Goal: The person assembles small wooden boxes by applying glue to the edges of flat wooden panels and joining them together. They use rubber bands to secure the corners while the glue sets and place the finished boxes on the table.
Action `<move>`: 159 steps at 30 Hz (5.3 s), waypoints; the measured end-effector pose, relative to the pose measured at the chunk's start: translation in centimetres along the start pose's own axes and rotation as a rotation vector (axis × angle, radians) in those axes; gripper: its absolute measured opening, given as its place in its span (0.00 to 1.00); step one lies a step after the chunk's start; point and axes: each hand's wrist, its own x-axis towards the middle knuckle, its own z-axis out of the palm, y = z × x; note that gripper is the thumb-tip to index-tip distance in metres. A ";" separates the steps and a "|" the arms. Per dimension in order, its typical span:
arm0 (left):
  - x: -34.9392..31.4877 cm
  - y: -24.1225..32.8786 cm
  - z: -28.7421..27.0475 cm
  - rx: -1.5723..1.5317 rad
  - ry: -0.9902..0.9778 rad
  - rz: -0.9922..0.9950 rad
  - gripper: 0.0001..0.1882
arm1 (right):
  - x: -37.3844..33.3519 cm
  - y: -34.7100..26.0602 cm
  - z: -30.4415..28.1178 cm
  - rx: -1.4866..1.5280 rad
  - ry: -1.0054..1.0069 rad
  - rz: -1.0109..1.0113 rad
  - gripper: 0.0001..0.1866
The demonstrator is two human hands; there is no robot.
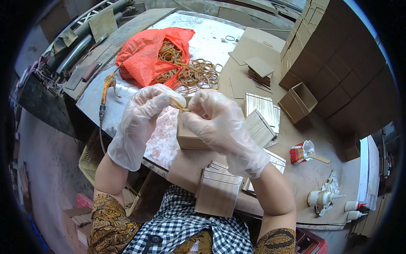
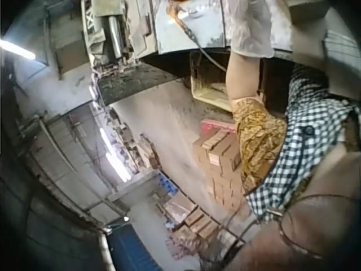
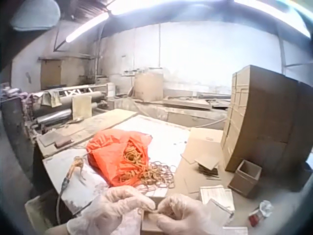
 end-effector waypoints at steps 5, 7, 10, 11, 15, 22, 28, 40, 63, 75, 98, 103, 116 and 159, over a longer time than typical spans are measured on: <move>0.2 -0.4 -1.0 -0.529 -0.239 0.191 0.09 | -0.3 -1.1 -1.6 0.245 0.091 0.110 0.09; -0.5 0.6 -1.0 -0.511 -0.266 0.318 0.11 | -0.3 0.2 -2.9 0.287 0.128 -0.013 0.10; -2.1 1.8 1.1 0.108 -0.056 0.216 0.11 | -0.8 0.0 -2.7 0.229 0.185 -0.047 0.13; -2.1 0.8 1.8 0.147 -0.029 0.280 0.08 | -1.2 -0.7 -2.1 0.230 0.134 -0.130 0.19; -2.4 0.7 2.4 0.328 0.004 0.262 0.08 | -1.8 -2.5 -0.1 0.314 -0.126 -0.087 0.17; -2.3 0.5 1.9 0.325 0.088 0.333 0.07 | -1.5 -1.4 0.7 0.249 0.044 -0.068 0.07; -2.0 1.5 2.1 0.123 0.108 0.380 0.09 | -0.5 0.1 -0.3 0.070 0.134 -0.085 0.09; -1.9 -0.2 2.7 0.359 0.085 0.339 0.08 | -1.7 -3.3 0.3 0.322 -0.037 0.136 0.08; -2.6 -2.9 -4.4 1.316 0.446 0.629 0.47 | -2.5 8.2 -6.7 -0.254 0.361 0.010 0.17; -1.6 -6.1 -4.8 0.765 0.019 0.391 0.54 | -3.1 10.1 -5.0 -0.294 0.133 -0.005 0.33; 5.0 -9.3 -5.9 0.240 0.118 0.132 0.27 | 3.8 13.0 -2.6 0.429 0.247 0.169 0.06; 5.6 -9.2 -6.2 0.188 0.091 0.016 0.16 | 4.2 12.7 -2.1 0.434 0.369 0.238 0.04; 7.0 -9.8 -7.6 0.012 0.030 -0.144 0.12 | 4.7 11.7 -2.0 0.417 0.398 0.398 0.07; 0.4 -12.2 -0.6 0.007 0.184 0.168 0.33 | 0.3 10.7 1.8 0.461 0.203 -0.009 0.40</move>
